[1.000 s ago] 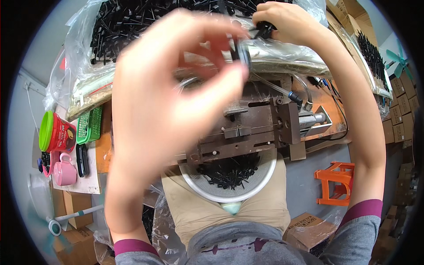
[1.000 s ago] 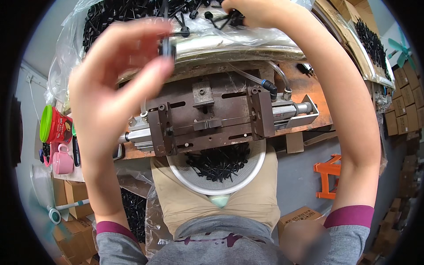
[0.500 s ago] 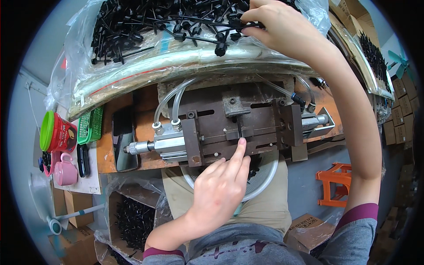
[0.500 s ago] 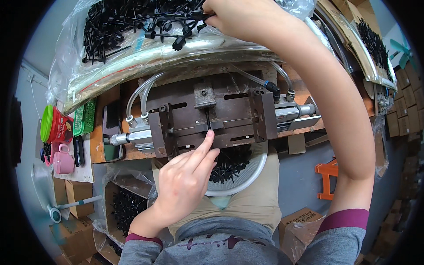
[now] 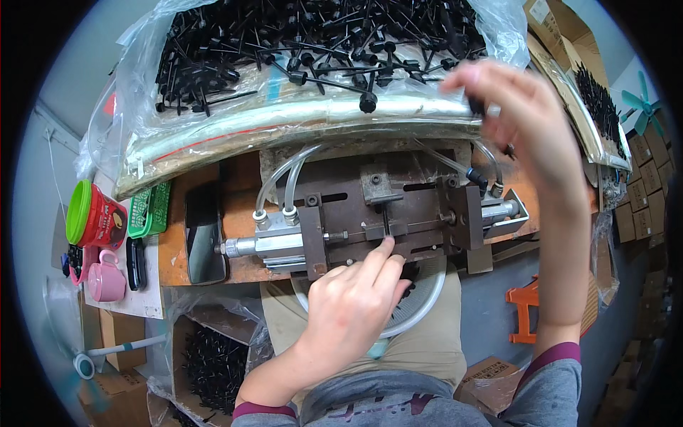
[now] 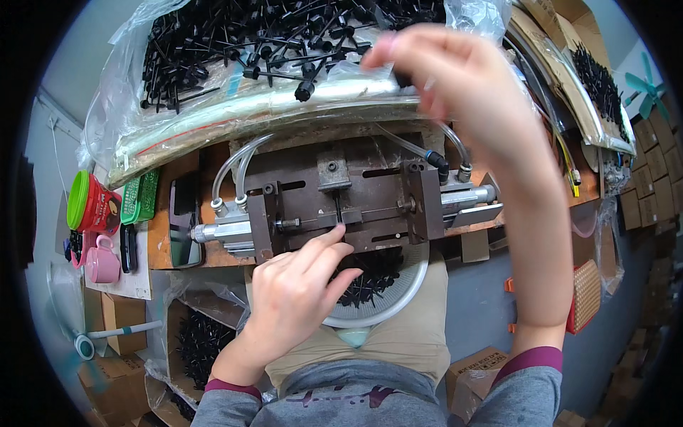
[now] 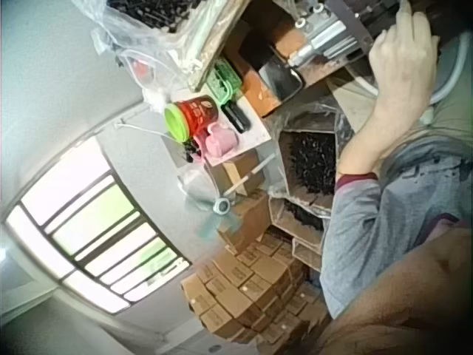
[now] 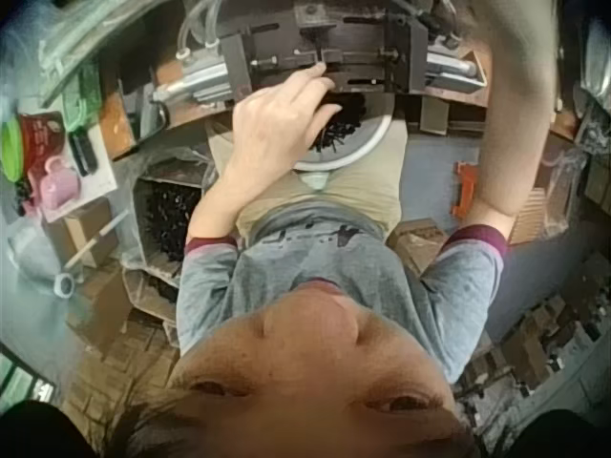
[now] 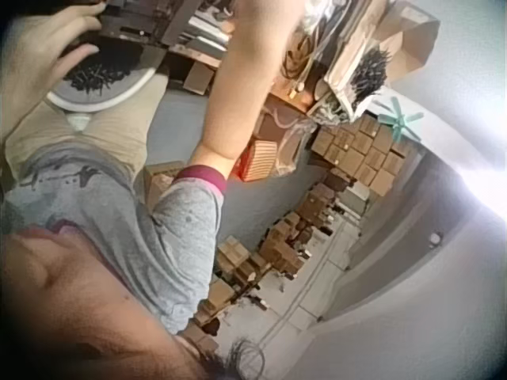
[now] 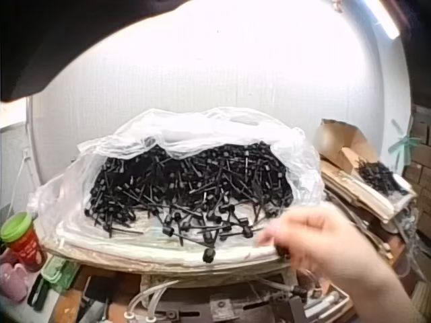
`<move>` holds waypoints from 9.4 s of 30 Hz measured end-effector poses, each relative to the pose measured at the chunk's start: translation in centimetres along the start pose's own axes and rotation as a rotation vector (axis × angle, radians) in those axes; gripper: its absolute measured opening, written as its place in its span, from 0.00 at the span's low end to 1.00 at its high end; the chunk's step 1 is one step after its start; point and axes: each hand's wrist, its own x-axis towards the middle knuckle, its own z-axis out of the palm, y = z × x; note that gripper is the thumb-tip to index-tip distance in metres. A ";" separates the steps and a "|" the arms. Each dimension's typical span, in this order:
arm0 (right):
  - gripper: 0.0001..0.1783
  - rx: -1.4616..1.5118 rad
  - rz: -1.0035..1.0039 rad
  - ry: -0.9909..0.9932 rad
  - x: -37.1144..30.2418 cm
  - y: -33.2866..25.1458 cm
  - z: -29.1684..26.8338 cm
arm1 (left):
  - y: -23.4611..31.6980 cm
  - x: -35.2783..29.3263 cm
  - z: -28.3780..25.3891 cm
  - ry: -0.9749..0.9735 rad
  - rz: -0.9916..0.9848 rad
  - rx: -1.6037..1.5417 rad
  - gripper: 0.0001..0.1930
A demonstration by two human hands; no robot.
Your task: Manually assemble black plastic components using a pneumatic jig or vice.
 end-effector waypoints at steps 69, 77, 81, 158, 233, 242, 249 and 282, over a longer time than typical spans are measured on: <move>0.08 0.721 0.330 -0.165 -8.6 1.9 1.5 | -0.1 -2.3 2.1 0.083 0.050 0.028 0.14; 0.08 0.722 0.366 -0.139 -9.6 2.1 1.9 | -0.3 -0.9 2.3 0.039 0.033 0.122 0.15; 0.08 0.786 0.389 -0.130 -9.7 2.4 2.3 | -0.2 -0.7 1.5 -0.027 -0.010 0.083 0.16; 0.09 -0.777 -0.477 -0.001 -15.2 5.6 10.5 | -10.6 13.1 -7.7 0.383 0.074 0.355 0.12; 0.18 0.262 0.170 0.229 -14.5 2.8 5.3 | -0.7 -2.7 5.6 0.283 0.066 -0.045 0.15; 0.17 0.226 0.172 0.210 -15.8 3.0 3.8 | -0.2 -2.1 4.5 0.213 0.001 0.061 0.14; 0.16 0.339 0.306 0.252 -16.1 2.3 4.1 | -0.9 -1.8 4.3 0.223 -0.012 -0.015 0.14; 0.25 0.666 0.272 0.209 -16.4 2.0 5.2 | 0.3 -1.2 2.4 0.044 0.017 0.190 0.15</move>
